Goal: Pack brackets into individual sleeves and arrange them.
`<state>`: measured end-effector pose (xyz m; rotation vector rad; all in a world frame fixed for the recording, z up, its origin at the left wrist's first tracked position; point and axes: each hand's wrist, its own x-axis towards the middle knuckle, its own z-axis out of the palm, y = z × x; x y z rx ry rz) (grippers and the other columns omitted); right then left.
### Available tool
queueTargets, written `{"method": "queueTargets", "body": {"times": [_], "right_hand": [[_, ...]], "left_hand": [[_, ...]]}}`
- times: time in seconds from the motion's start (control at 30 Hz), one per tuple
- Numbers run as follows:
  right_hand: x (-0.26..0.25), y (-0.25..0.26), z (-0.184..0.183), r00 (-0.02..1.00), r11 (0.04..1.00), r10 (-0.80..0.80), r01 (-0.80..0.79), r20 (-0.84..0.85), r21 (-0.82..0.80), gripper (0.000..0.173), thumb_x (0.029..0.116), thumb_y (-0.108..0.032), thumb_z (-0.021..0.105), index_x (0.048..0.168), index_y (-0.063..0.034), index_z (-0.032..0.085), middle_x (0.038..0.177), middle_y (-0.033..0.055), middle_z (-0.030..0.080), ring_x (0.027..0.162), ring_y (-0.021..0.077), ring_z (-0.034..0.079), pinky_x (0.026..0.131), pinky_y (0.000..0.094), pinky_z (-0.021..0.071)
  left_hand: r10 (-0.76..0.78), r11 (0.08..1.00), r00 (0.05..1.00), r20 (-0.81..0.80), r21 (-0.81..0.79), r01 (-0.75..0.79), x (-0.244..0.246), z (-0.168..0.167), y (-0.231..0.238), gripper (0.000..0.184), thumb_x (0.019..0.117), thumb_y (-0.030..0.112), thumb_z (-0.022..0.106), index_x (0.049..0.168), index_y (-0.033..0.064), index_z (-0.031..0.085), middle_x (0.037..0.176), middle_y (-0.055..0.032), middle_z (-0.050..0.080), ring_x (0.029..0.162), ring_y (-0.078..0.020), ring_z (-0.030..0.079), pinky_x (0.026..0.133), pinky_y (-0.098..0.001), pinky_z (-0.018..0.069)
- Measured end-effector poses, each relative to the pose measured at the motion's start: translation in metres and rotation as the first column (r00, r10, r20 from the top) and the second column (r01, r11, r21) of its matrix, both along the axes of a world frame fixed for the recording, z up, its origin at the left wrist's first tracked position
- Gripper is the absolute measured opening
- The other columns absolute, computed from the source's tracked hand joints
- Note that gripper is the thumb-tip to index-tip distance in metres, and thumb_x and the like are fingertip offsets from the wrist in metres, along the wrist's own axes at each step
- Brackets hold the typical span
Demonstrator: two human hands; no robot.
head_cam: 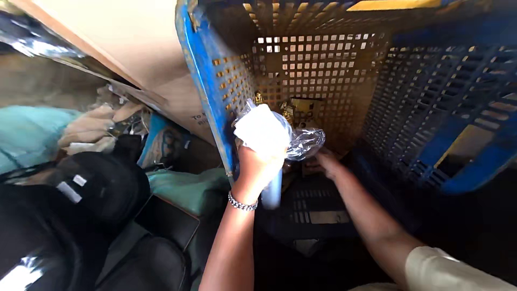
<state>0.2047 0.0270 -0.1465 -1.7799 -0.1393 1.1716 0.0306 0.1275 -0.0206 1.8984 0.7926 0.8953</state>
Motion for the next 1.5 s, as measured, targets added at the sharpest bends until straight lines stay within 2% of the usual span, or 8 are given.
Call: {"method": "queueTargets", "body": {"times": [0.23,0.53,0.73,0.87,0.97,1.07,1.3,1.5], "right_hand": [[-0.027,0.009,-0.004,0.983,0.98,0.172,-0.164,0.068,-0.111,0.055,0.1112,-0.036,0.042,0.149,0.0045,0.043,0.15,0.0306,0.044,0.135,0.0424,0.048,0.108,0.057,0.0432],[0.022,-0.131,0.064,0.99,0.942,0.107,-0.073,-0.087,0.326,0.066,0.083,-0.004,0.068,0.144,-0.0019,0.044,0.122,0.0059,0.067,0.102,0.0119,0.069,0.086,0.0283,0.0602],[-0.003,-0.135,0.122,0.988,0.841,0.14,-0.08,-0.072,0.535,0.045,0.0847,-0.012,0.072,0.125,-0.0127,0.05,0.102,0.005,0.073,0.083,0.0244,0.075,0.066,0.0447,0.0663],[-0.017,-0.095,0.128,0.928,0.887,0.275,-0.346,0.252,0.306,0.047,0.0949,-0.008,0.064,0.138,-0.0032,0.047,0.104,0.0106,0.07,0.083,0.018,0.073,0.067,0.0305,0.063],[-0.037,-0.072,0.106,0.483,0.856,0.335,-0.514,0.809,-0.048,0.036,0.0956,-0.011,0.065,0.124,0.0103,0.058,0.116,0.0266,0.066,0.093,0.0359,0.071,0.082,0.05,0.0591],[-0.049,-0.054,0.112,0.299,0.644,0.724,-0.617,0.622,-0.452,0.049,0.1069,-0.021,0.05,0.145,0.0068,0.04,0.142,0.0297,0.052,0.107,0.0428,0.068,0.093,0.0534,0.054],[-0.03,-0.047,0.097,0.904,0.865,0.383,-0.423,0.192,0.269,0.074,0.0918,-0.006,0.07,0.155,-0.0022,0.032,0.14,0.0184,0.056,0.124,0.0195,0.059,0.104,0.034,0.0501],[-0.027,-0.053,0.091,0.982,0.868,-0.109,0.018,0.155,0.496,0.051,0.0946,-0.007,0.066,0.144,-0.0063,0.054,0.127,0.0133,0.06,0.105,0.0167,0.064,0.087,0.0327,0.0573]], "left_hand": [[0.034,0.998,0.996,-0.084,-0.043,-0.038,-0.002,0.005,-0.004,0.034,0.0768,0.004,0.081,0.105,-0.002,0.063,0.082,-0.0002,0.063,0.073,-0.0002,0.059,0.066,-0.0207,0.0518],[-0.093,0.995,0.911,-0.401,-0.009,0.098,0.002,0.015,-0.021,0.037,0.0829,0.015,0.083,0.108,-0.0071,0.068,0.092,-0.017,0.07,0.088,-0.0214,0.068,0.083,-0.0412,0.0547],[-0.175,0.983,0.944,-0.28,0.009,0.185,0.005,0.002,-0.032,0.036,0.0794,0.011,0.085,0.107,-0.0056,0.067,0.091,-0.0141,0.07,0.084,-0.0169,0.068,0.079,-0.0367,0.0556],[-0.209,0.887,0.971,-0.12,-0.441,0.136,0.006,0.003,-0.049,0.042,0.0822,0.002,0.082,0.118,0.0004,0.061,0.097,-0.0033,0.068,0.087,-0.0045,0.066,0.079,-0.0246,0.0573],[-0.095,0.807,0.995,-0.022,-0.587,0.064,0.005,0.011,-0.044,0.043,0.0846,-0.001,0.079,0.122,0.0023,0.059,0.099,-0.0023,0.069,0.088,-0.0053,0.067,0.078,-0.024,0.0577],[-0.118,0.857,0.984,-0.13,-0.514,0.035,0.001,0.007,-0.041,0.046,0.0844,-0.002,0.078,0.124,-0.0037,0.056,0.1,-0.0063,0.066,0.087,-0.007,0.065,0.079,-0.0257,0.0561],[-0.185,0.97,0.963,-0.198,-0.193,0.146,0.011,-0.008,-0.041,0.05,0.0777,0.012,0.086,0.118,-0.0065,0.064,0.103,-0.014,0.07,0.097,-0.0156,0.067,0.09,-0.0364,0.0559],[-0.085,0.931,0.996,-0.007,-0.357,0.077,0.014,-0.007,-0.055,0.052,0.0776,0.006,0.085,0.121,-0.006,0.06,0.104,-0.0083,0.069,0.096,-0.0072,0.067,0.088,-0.0264,0.0569]]}}
